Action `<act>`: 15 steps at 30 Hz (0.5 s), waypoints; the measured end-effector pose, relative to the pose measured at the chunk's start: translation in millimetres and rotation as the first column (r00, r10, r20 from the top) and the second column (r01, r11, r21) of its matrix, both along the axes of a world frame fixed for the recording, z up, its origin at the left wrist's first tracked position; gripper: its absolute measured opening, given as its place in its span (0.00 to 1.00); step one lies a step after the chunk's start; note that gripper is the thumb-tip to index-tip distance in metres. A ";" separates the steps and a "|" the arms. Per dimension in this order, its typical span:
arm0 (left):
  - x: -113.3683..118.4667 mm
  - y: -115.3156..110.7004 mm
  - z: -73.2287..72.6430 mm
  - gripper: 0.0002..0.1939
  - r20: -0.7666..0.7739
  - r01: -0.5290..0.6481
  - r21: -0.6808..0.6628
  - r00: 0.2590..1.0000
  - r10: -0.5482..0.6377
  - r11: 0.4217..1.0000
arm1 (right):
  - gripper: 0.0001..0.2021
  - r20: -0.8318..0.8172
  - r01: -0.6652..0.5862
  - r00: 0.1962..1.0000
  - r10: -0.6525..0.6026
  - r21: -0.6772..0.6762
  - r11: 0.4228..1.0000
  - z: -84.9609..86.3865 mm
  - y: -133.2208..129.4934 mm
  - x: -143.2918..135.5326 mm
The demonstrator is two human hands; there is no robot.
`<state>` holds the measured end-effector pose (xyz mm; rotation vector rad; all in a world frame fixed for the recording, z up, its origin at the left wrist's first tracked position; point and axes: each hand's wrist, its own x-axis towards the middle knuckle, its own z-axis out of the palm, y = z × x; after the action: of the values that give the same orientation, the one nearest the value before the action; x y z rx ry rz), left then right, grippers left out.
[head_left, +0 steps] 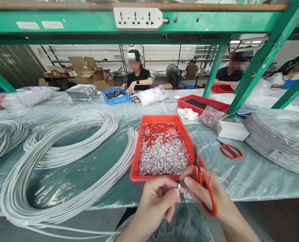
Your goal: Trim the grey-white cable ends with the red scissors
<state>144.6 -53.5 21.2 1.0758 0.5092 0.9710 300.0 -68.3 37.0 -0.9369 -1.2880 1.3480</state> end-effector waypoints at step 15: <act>-7.9 0.9 2.5 0.15 -0.223 -0.193 0.108 0.951 0.213 0.975 | 0.31 0.858 -0.110 0.476 -0.195 0.278 0.954 -0.1 -35.7 27.6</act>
<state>136.8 -52.7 23.7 1.2401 0.7897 1.0594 327.6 -104.0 36.9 -1.5227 -2.1575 0.5008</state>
